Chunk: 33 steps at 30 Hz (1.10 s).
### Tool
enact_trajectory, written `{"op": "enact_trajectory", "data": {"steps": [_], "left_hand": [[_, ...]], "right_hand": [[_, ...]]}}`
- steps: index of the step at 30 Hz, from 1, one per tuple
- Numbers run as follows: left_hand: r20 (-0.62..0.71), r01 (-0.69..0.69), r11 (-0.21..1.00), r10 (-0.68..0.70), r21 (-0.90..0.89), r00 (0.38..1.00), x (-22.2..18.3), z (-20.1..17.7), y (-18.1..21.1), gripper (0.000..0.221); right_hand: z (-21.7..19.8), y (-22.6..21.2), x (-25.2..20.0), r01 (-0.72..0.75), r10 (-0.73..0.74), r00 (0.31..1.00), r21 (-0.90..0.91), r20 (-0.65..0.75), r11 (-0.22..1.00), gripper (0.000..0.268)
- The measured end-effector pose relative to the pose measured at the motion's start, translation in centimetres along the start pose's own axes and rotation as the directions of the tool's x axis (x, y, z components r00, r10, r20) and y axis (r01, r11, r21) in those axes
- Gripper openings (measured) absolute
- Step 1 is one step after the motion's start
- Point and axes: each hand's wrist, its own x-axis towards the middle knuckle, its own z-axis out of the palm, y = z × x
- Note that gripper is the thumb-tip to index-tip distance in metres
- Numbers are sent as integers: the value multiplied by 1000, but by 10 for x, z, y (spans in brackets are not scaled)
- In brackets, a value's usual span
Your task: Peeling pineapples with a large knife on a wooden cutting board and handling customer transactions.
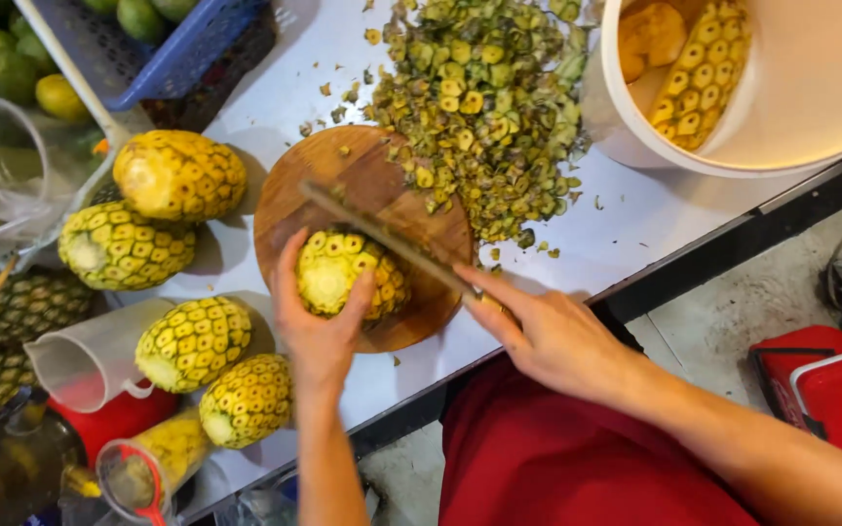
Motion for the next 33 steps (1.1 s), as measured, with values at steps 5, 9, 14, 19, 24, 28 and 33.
{"op": "enact_trajectory", "data": {"steps": [5, 9, 14, 19, 24, 28, 33], "left_hand": [[-138, 30, 999, -26, 33, 990, -9, 14, -14, 77], [-135, 26, 998, -18, 54, 991, -6, 11, -9, 80], [-120, 49, 999, -47, 17, 992, -4, 11, -11, 80], [-117, -15, 999, 20, 49, 993, -6, 12, -23, 81], [-115, -49, 998, 54, 45, 992, -5, 11, -15, 78], [-104, 24, 999, -19, 39, 994, -9, 10, -13, 74], [-101, -20, 998, 26, 66, 995, -7, 10, -10, 72]], "right_hand": [[15, -6, -29, 58, -68, 996, -133, -64, 989, 53], [18, 0, -42, -72, 79, 997, -249, 18, 966, 64], [18, 0, -45, -87, 101, 994, -303, 32, 949, 66], [22, -18, -5, 51, -59, 998, -221, -33, 974, 56], [17, 0, -24, 2, -3, 1000, -144, -9, 990, 58], [14, 2, -16, 87, -91, 995, -102, -39, 991, 53], [6, 0, -1, 63, -61, 997, -45, 47, 997, 51]]}}
